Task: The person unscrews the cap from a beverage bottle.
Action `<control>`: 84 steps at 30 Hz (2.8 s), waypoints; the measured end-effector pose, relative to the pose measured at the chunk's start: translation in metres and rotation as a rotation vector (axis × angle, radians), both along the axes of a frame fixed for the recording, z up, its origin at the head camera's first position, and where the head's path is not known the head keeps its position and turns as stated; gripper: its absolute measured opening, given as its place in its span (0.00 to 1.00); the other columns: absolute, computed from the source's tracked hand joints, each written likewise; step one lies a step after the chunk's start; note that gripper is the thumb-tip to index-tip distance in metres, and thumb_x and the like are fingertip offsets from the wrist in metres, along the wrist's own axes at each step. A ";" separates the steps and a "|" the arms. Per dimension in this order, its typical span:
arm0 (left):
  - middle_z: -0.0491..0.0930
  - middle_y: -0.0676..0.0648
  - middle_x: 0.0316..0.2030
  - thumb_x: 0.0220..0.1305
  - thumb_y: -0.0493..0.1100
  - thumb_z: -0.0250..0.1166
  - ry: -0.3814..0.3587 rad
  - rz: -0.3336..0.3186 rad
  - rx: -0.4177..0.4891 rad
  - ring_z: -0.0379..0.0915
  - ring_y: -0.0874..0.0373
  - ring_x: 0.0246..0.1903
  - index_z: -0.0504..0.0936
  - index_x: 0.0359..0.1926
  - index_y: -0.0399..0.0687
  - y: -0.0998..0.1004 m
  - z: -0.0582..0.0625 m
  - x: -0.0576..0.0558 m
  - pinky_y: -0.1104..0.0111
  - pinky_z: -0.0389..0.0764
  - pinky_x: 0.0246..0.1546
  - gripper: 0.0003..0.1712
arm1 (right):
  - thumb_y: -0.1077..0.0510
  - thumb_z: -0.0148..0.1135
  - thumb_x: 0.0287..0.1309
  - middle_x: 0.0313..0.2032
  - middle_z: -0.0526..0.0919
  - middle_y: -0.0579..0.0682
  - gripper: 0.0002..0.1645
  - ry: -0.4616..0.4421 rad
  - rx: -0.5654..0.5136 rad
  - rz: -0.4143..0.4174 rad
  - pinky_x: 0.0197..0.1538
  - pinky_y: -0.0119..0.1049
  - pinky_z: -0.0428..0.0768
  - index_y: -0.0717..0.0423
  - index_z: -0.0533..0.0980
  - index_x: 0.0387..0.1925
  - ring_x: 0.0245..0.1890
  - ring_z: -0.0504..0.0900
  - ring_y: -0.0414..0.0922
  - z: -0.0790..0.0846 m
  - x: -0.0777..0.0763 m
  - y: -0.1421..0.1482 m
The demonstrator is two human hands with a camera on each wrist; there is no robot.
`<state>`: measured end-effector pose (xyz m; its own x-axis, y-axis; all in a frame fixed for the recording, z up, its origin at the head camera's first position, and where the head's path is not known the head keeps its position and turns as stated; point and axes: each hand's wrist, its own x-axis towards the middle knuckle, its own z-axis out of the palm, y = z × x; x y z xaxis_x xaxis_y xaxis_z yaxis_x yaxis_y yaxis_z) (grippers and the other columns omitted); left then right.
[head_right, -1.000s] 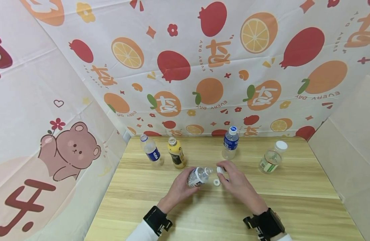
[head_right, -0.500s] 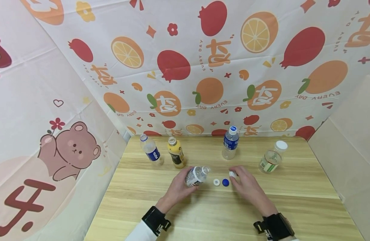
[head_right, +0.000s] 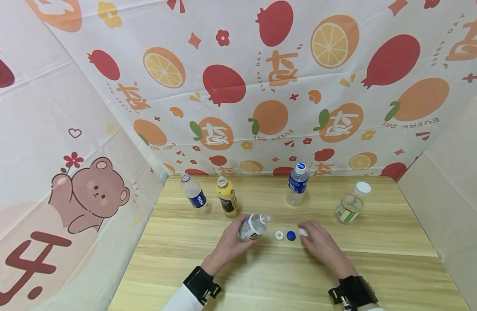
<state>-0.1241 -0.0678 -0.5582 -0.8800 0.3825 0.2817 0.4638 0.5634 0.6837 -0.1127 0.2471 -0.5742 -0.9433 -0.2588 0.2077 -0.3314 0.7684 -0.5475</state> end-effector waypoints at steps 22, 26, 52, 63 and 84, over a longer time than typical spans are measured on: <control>0.78 0.44 0.60 0.50 0.39 0.83 0.013 -0.031 0.033 0.77 0.51 0.58 0.68 0.70 0.43 0.004 -0.002 -0.001 0.57 0.79 0.61 0.48 | 0.66 0.72 0.57 0.40 0.84 0.56 0.13 -0.042 0.142 -0.041 0.47 0.54 0.84 0.64 0.81 0.45 0.42 0.84 0.54 -0.022 -0.001 -0.004; 0.79 0.44 0.60 0.50 0.40 0.83 0.015 -0.026 0.027 0.77 0.51 0.58 0.69 0.70 0.43 0.004 -0.001 -0.002 0.57 0.80 0.61 0.48 | 0.67 0.73 0.56 0.39 0.83 0.55 0.13 -0.024 0.150 -0.043 0.46 0.53 0.84 0.64 0.81 0.44 0.40 0.84 0.53 -0.023 -0.002 -0.004; 0.77 0.42 0.62 0.53 0.42 0.80 -0.083 0.041 0.253 0.76 0.50 0.58 0.64 0.72 0.43 0.025 0.003 -0.010 0.54 0.79 0.60 0.49 | 0.63 0.72 0.57 0.43 0.82 0.60 0.15 0.055 0.191 -0.080 0.48 0.56 0.83 0.66 0.82 0.44 0.44 0.82 0.59 -0.022 0.001 -0.005; 0.78 0.46 0.63 0.56 0.46 0.79 -0.176 0.085 0.274 0.75 0.52 0.60 0.67 0.73 0.47 0.048 0.014 -0.033 0.54 0.77 0.62 0.47 | 0.63 0.71 0.58 0.43 0.83 0.61 0.13 0.101 0.157 -0.104 0.49 0.58 0.82 0.66 0.82 0.43 0.44 0.82 0.61 -0.010 0.003 0.000; 0.76 0.40 0.64 0.57 0.47 0.80 -0.206 0.224 0.337 0.74 0.46 0.63 0.65 0.73 0.42 0.066 0.012 -0.074 0.51 0.76 0.64 0.48 | 0.62 0.71 0.59 0.44 0.82 0.63 0.13 0.114 0.158 -0.118 0.47 0.59 0.82 0.66 0.82 0.43 0.45 0.82 0.61 -0.006 0.003 -0.001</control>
<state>-0.1977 -0.0014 -0.5460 -0.9812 0.0934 0.1688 0.1915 0.3642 0.9114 -0.1097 0.2459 -0.5805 -0.9417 -0.1857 0.2806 -0.2869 0.8789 -0.3811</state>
